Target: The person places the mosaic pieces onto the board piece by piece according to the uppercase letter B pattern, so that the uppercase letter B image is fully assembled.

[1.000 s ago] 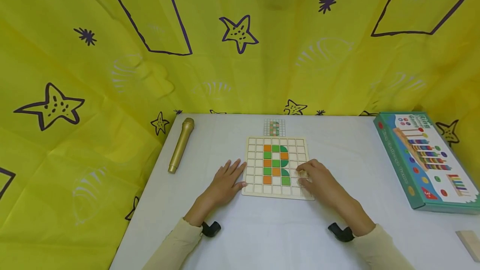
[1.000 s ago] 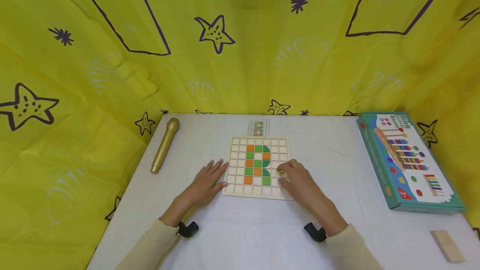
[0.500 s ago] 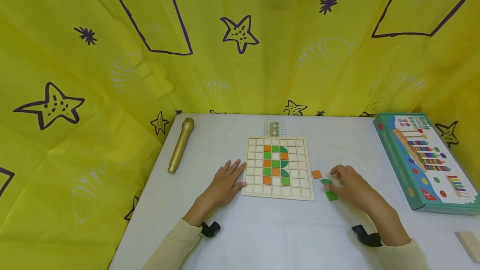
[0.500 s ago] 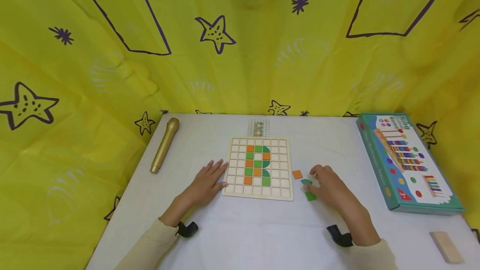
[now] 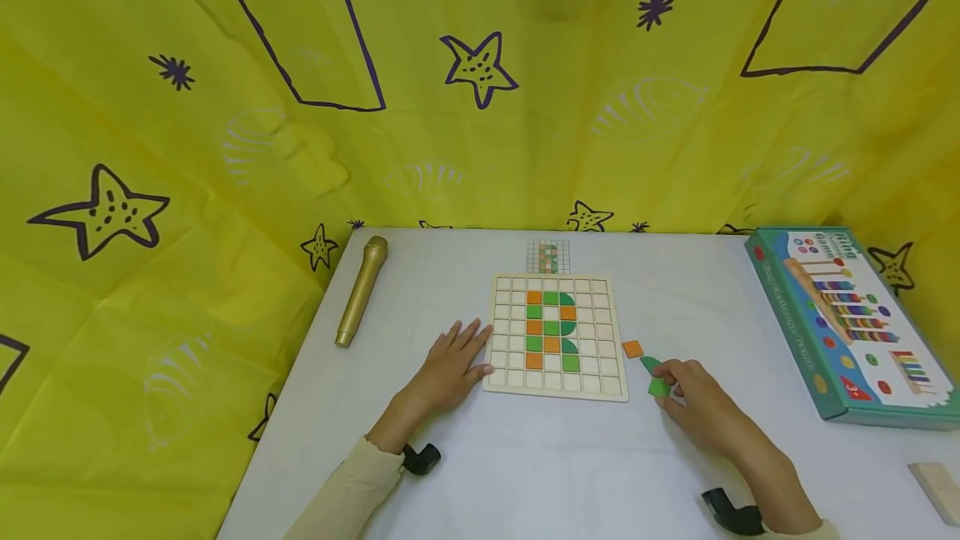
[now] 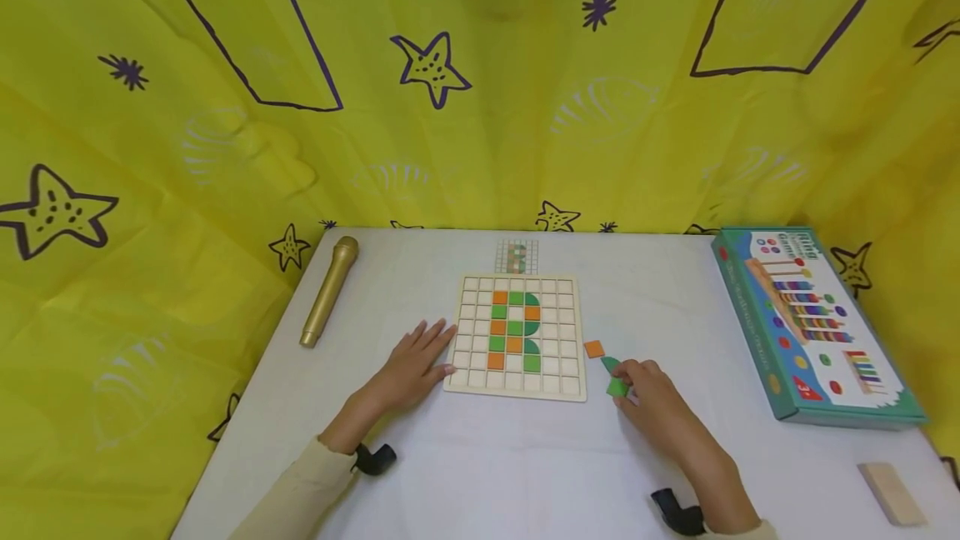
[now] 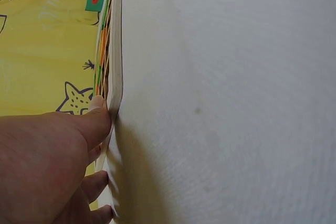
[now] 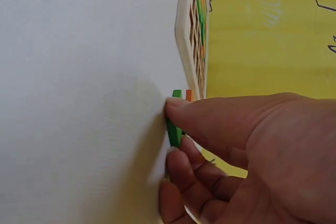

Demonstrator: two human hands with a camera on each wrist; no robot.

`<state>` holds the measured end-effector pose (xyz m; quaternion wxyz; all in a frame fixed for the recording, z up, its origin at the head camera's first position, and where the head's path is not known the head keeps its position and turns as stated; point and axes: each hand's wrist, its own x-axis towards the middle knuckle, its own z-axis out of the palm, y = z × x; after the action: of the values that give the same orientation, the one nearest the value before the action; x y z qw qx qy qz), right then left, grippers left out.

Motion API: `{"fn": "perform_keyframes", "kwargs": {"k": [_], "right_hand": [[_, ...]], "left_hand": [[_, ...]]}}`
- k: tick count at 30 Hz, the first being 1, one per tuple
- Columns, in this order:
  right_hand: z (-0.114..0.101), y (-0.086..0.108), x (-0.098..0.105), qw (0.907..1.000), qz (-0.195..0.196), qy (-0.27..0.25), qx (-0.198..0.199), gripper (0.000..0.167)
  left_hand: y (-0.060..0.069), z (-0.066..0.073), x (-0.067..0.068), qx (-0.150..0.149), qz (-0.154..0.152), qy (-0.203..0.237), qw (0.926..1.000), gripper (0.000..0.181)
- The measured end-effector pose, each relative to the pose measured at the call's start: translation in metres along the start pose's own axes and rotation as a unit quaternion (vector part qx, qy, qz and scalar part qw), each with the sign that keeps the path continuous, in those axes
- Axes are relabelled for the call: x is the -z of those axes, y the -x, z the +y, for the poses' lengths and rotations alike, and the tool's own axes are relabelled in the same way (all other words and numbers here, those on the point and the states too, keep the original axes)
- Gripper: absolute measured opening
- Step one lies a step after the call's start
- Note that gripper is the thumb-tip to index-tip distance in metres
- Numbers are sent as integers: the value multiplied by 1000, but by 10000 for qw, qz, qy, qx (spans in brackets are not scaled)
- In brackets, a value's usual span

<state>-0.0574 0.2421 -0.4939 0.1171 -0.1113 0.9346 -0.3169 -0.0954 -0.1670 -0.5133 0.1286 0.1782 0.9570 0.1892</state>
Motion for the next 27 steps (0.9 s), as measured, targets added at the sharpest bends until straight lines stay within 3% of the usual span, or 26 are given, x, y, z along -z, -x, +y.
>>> {"fn": "perform_keyframes", "kwargs": {"k": [8,13,21,27], "right_hand": [[4,2,-6,9998,153,-39,-124,26],[1,1,-9,9995,275,-25,148,26],[-18,-10,-8,9973,554,19,477,26],[-41,-27,-13,9977,402,-185,521,27]], "left_hand": [[1,1,0,-28,42,-16,10000,70],[1,1,1,-11,48,-21,10000,69],[0,2,1,15,29,4,10000,69],[1,3,2,34,35,12,10000,69]]}}
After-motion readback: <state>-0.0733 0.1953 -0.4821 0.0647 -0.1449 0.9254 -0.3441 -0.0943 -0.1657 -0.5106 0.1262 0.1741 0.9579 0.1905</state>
